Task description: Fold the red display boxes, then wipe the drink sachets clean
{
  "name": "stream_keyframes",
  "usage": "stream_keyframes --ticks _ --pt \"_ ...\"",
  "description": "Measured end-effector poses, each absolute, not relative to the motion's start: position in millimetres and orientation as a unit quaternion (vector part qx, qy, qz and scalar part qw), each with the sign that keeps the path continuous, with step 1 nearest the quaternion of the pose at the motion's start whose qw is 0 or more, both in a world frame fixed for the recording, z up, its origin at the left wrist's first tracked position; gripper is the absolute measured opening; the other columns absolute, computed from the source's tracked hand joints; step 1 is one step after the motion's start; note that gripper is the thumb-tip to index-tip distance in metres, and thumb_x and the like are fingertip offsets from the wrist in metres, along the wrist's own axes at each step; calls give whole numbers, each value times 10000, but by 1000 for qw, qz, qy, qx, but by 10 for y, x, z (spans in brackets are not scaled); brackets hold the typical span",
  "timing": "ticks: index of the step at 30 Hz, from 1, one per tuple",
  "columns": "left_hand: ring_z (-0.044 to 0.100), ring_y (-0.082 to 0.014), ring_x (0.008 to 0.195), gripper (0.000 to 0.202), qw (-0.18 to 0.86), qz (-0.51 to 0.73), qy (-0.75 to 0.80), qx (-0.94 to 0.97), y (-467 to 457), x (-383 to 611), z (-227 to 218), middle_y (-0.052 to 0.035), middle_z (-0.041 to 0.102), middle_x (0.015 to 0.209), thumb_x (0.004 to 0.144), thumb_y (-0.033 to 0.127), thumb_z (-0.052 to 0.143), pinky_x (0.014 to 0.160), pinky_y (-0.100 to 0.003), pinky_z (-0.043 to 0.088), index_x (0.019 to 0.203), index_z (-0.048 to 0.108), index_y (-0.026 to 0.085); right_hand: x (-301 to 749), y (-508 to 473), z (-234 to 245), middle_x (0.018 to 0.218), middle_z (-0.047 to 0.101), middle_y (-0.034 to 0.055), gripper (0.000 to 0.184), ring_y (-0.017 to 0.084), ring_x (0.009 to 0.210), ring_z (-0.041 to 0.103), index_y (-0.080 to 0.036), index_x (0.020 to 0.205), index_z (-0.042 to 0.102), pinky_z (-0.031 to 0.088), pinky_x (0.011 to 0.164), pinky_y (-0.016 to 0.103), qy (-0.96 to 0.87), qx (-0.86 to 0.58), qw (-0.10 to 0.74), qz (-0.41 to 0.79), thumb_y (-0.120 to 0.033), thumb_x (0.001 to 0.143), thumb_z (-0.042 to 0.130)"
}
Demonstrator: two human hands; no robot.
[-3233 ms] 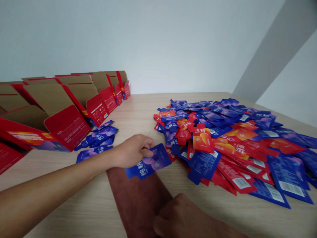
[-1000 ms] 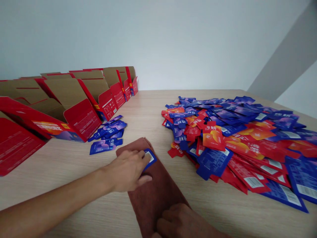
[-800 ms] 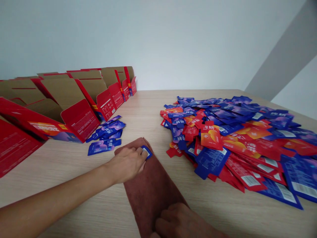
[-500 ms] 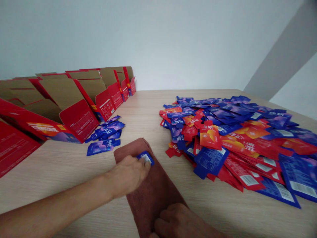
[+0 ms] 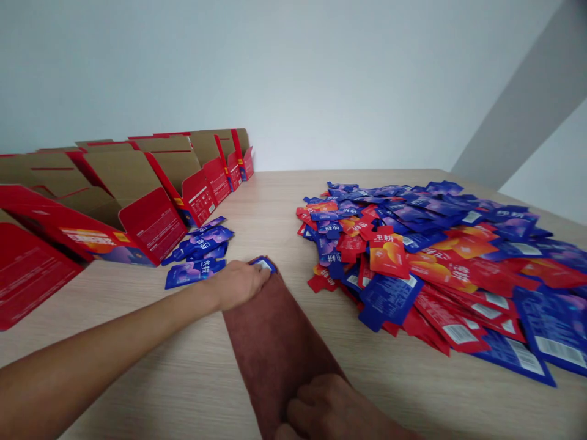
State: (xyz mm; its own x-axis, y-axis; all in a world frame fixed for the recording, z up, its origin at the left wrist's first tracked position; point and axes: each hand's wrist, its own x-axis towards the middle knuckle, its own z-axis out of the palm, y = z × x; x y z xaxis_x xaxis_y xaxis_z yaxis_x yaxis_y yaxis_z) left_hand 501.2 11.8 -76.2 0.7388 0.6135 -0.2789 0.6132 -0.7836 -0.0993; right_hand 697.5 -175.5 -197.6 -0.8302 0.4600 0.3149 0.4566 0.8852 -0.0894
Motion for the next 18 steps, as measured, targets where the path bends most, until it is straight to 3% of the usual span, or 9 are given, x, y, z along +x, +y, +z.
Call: stream_keyframes --ticks 3,5,8,10,13,15,18 --pt "744 -297 943 197 -18 135 -359 -923 311 4943 -490 -165 756 1023 1075 186 381 813 -384 554 977 552 188 6963 -1727 -1964 621 601 -93 282 137 495 480 -256 933 556 177 468 347 -958 -231 172 6 -450 1116 649" --pt "716 -249 873 261 -50 124 -365 -921 340 4909 -272 -115 716 947 1111 284 332 791 -344 552 942 513 204 6967 -1720 -1971 641 621 -92 253 139 510 494 -257 965 565 180 469 347 -960 -221 173 2 -442 1112 656" --pt "626 -172 765 408 -192 102 -347 -912 334 4857 -108 -34 617 852 1142 474 273 721 -271 536 898 475 216 6982 -1728 -1997 654 642 -86 249 140 521 494 -257 940 551 187 465 353 -959 -224 172 -3 -398 1115 660" --pt "589 -154 749 417 -264 110 -341 -896 331 4822 -170 -15 582 830 1129 499 317 692 -249 516 875 481 212 6993 -1740 -2010 656 645 -85 282 136 518 484 -255 898 536 191 463 358 -958 -232 172 -3 -382 1105 679" --pt "599 -172 760 280 -225 122 -380 -889 296 4799 -394 -26 603 832 1091 368 400 702 -274 500 884 500 208 7007 -1751 -2016 655 646 -88 341 130 510 476 -250 849 527 188 457 365 -955 -239 176 1 -397 1061 751" --pt "643 -219 837 175 -174 97 -411 -889 202 4822 -513 -62 650 903 1059 317 458 785 -335 522 931 505 208 7009 -1751 -2024 647 641 -88 377 127 506 475 -245 828 524 196 457 359 -955 -238 176 5 -423 1051 772" --pt "705 -324 1026 212 -101 90 -399 -907 -60 4906 -589 -141 708 1109 1051 400 559 934 -461 557 1053 568 188 7002 -1748 -2058 644 638 -84 379 127 511 484 -242 819 526 204 458 350 -956 -233 179 6 -422 1079 733"
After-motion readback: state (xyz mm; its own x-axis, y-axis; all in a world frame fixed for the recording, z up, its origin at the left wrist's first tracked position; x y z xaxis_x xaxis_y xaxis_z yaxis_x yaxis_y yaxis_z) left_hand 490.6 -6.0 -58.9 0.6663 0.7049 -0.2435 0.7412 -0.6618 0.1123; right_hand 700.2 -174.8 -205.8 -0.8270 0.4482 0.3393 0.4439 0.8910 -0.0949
